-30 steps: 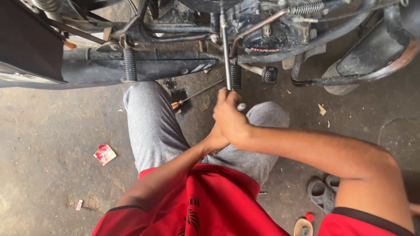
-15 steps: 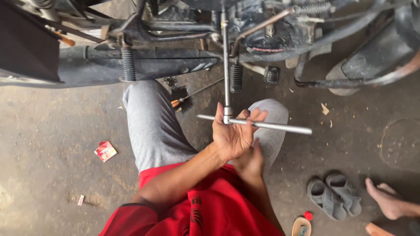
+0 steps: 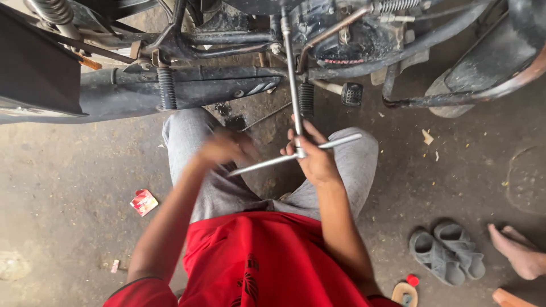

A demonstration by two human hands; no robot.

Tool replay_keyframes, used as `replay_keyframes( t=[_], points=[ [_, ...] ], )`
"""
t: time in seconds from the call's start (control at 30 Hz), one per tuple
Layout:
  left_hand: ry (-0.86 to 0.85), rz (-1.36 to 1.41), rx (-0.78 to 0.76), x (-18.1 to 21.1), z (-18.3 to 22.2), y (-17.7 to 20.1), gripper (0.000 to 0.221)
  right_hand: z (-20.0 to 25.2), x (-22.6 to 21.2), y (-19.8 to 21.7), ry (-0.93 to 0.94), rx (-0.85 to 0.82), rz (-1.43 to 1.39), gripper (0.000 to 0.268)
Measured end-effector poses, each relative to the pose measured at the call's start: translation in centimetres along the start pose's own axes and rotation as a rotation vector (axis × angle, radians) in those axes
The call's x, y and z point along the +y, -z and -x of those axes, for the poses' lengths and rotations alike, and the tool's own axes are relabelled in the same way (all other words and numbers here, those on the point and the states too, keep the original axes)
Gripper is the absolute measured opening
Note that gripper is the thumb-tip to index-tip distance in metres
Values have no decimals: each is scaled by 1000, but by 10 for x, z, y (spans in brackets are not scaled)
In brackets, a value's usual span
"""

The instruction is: Removing the side panel and spark plug from a motorcycle for inspection or replacement.

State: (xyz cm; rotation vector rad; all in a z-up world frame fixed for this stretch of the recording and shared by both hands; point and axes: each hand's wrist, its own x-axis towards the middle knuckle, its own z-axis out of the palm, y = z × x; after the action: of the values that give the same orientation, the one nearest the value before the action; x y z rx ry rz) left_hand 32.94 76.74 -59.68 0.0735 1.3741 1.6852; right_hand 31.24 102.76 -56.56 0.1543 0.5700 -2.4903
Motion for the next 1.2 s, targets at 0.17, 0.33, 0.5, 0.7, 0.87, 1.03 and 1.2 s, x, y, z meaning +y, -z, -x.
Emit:
replay_keyframes(
  t=[0.17, 0.33, 0.5, 0.7, 0.87, 1.03, 1.2],
  points=[
    [-353, 20, 527, 56, -5, 8, 58, -4, 20, -58, 449, 186, 2033, 80],
    [-312, 143, 566, 128, -98, -34, 51, 2, 18, -77, 227, 258, 2401, 76],
    [-207, 370, 745, 149, -120, -57, 29, 25, 21, -84, 556, 205, 2506, 49],
    [-189, 538, 766, 133, -143, -1, 19, 72, 44, -53, 423, -52, 2606, 38],
    [-225, 741, 778, 146, -109, 4, 28, 101, 57, -32, 223, -140, 2216, 29],
    [-154, 634, 761, 108, -100, -30, 36, 22, 70, 13, -79, -45, 2253, 25],
    [-149, 557, 745, 96, -90, -52, 44, -73, 147, 267, -157, 173, 2118, 38]
  ],
)
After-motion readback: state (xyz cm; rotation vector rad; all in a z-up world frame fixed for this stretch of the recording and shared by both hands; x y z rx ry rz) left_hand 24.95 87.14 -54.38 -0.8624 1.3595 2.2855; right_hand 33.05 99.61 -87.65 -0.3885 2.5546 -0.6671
